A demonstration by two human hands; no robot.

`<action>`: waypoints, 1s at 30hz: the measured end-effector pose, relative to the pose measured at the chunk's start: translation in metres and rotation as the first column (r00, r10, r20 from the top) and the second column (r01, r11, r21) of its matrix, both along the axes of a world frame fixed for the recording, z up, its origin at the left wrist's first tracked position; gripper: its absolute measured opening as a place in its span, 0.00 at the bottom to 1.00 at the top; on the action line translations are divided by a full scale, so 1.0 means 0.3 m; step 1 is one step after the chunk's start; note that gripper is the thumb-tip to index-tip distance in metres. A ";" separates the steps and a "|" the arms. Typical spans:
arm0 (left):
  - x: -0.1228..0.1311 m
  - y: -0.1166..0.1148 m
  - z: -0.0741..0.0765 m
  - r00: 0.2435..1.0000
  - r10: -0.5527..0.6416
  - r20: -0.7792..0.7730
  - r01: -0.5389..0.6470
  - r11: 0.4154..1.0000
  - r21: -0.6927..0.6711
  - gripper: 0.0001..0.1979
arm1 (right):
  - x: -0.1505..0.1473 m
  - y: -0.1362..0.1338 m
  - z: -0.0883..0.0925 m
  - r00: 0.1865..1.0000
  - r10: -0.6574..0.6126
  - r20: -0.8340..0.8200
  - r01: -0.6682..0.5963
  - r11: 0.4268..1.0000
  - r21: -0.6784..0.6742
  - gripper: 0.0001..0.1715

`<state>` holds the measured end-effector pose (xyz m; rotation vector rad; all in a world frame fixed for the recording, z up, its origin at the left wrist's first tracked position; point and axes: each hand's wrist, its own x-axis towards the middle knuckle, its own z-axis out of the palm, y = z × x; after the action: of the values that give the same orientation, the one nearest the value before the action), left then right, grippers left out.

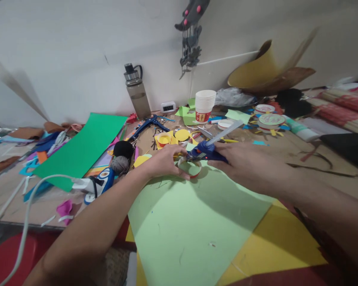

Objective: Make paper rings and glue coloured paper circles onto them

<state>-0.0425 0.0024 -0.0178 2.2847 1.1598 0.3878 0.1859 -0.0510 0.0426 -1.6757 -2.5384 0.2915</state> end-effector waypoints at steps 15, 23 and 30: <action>-0.001 0.001 0.003 1.000 -0.006 -0.030 0.007 1.000 0.023 0.38 | 0.007 0.033 -0.079 0.993 0.070 -0.099 -0.066 0.997 0.045 0.18; -0.002 0.001 0.002 1.000 -0.004 -0.029 0.004 1.000 0.010 0.38 | -0.001 0.024 -0.070 0.995 0.073 -0.065 -0.071 0.997 0.035 0.17; 0.000 -0.003 0.007 1.000 -0.014 -0.022 0.015 1.000 0.009 0.37 | -0.006 0.020 -0.066 0.998 0.049 -0.029 -0.047 0.998 0.042 0.18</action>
<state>-0.0426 0.0015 -0.0156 2.3093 1.1538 0.3638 0.1840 -0.0451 0.0228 -1.5862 -2.5481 0.2636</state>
